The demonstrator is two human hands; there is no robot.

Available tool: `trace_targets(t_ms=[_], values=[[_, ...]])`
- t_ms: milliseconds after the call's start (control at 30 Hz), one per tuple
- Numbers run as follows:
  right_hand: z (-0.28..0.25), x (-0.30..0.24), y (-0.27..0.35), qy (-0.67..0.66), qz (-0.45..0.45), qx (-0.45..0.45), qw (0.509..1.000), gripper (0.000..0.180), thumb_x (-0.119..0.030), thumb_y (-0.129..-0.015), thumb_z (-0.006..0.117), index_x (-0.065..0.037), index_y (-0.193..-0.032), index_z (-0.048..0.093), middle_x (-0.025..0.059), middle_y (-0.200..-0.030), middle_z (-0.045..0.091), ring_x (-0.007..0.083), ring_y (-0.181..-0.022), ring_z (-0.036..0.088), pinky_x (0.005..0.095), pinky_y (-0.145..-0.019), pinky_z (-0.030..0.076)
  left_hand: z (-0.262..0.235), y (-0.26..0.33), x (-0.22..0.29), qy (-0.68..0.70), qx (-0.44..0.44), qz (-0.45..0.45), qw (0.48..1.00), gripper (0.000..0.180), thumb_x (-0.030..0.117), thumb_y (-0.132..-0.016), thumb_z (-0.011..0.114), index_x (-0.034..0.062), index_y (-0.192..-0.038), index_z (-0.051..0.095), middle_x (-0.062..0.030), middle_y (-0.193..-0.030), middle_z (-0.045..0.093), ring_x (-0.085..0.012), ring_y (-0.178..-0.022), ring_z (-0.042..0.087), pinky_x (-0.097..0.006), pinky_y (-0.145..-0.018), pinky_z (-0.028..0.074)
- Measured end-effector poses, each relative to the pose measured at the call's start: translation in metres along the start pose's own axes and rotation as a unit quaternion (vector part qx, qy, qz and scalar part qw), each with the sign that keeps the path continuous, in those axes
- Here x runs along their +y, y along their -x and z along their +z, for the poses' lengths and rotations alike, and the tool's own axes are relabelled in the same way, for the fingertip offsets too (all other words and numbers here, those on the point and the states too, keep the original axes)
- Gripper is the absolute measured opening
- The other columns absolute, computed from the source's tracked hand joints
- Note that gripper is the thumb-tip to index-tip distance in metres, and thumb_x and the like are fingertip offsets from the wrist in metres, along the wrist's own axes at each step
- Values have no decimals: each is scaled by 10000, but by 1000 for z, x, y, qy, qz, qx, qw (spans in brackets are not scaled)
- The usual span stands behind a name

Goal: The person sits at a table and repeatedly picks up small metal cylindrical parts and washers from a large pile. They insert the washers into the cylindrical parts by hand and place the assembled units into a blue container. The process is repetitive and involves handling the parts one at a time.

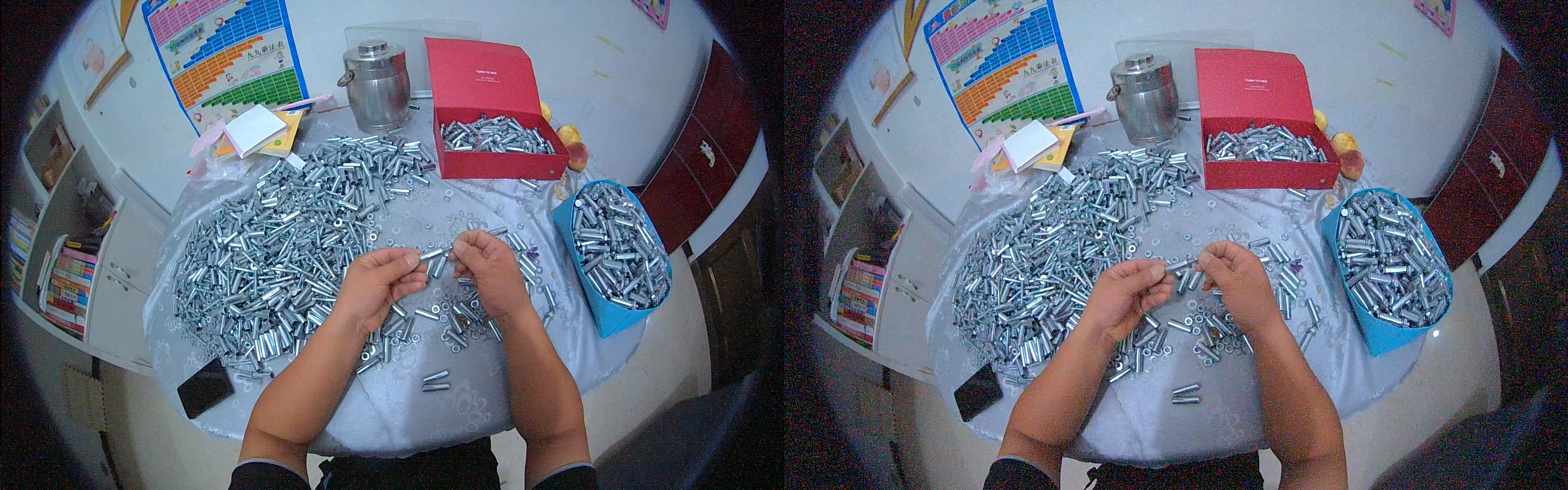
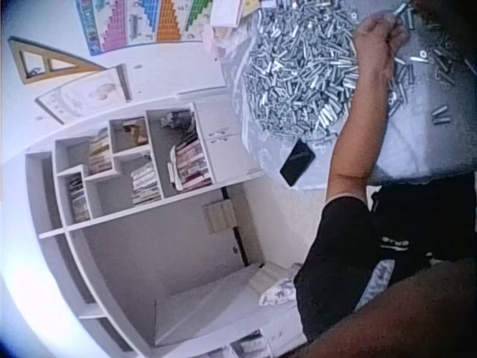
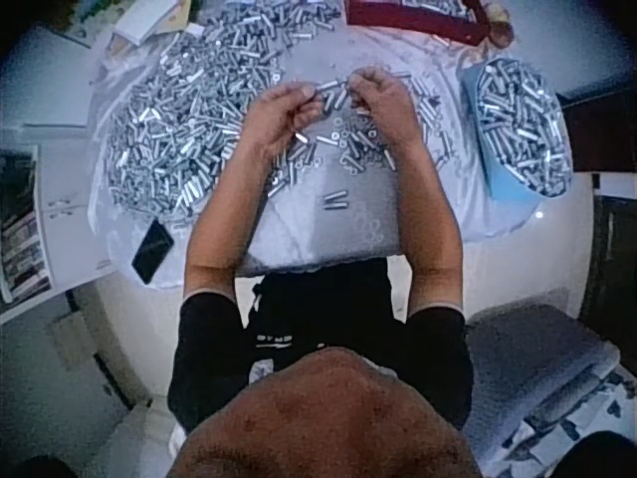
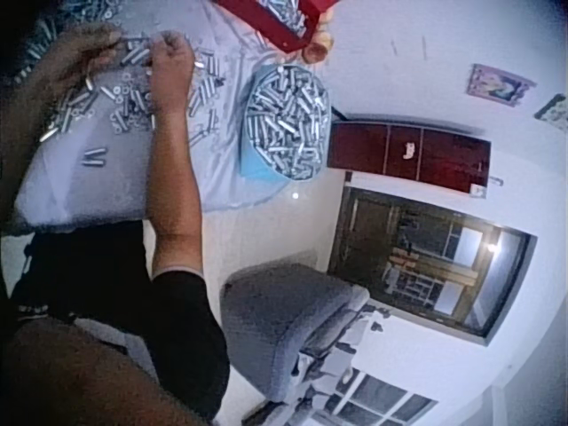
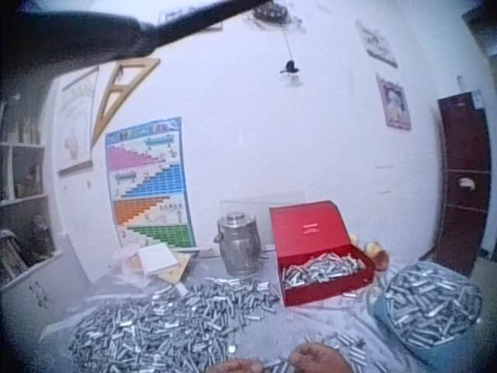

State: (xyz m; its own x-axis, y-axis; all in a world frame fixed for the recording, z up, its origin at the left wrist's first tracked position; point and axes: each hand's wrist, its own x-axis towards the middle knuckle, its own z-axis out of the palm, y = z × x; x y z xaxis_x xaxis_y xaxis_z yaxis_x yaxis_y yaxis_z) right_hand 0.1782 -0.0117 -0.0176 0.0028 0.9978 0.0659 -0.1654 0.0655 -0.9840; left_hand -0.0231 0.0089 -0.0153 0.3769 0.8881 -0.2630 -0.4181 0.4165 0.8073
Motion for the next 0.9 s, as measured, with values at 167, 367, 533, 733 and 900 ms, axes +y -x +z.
trace_targets(t_ms=[167,367,533,733,900], values=[[0,2,-1,21,-13,13,1000,175,-189,-928,590,-19,-918,627,34,-807,643,92,-680,557,243,-647,462,2,2,1,-5,-4,-4,1000,216,74,-905,639,-66,-1068,622,-136,-911,693,-180,-762,690,-267,-697,593],[9,-10,7,116,-51,66,990,163,-161,-893,650,-3,-930,665,30,-787,649,75,-692,568,234,-639,461,1,3,-1,7,1,-11,1000,214,103,-911,638,-56,-1053,629,-130,-915,695,-173,-779,691,-257,-704,586],[9,-6,8,181,-83,44,979,208,-180,-893,663,18,-959,667,49,-827,664,93,-735,594,249,-671,480,-1,1,-1,19,-16,-20,999,204,117,-921,624,-48,-1041,634,-126,-914,697,-166,-783,690,-257,-711,582],[-7,-7,8,389,-149,-15,909,168,-165,-823,689,-22,-911,695,132,-856,676,267,-780,645,356,-725,505,-5,-2,2,24,-1,-2,1000,179,127,-932,603,-18,-1030,641,-99,-916,700,-152,-774,686,-246,-692,579],[-15,-3,8,531,-160,-141,820,152,-171,-769,677,-55,-862,704,147,-875,672,347,-835,628,436,-775,496,-6,-2,5,33,0,8,999,172,132,-930,610,-10,-1021,642,-103,-918,701,-155,-778,688,-245,-686,578]])
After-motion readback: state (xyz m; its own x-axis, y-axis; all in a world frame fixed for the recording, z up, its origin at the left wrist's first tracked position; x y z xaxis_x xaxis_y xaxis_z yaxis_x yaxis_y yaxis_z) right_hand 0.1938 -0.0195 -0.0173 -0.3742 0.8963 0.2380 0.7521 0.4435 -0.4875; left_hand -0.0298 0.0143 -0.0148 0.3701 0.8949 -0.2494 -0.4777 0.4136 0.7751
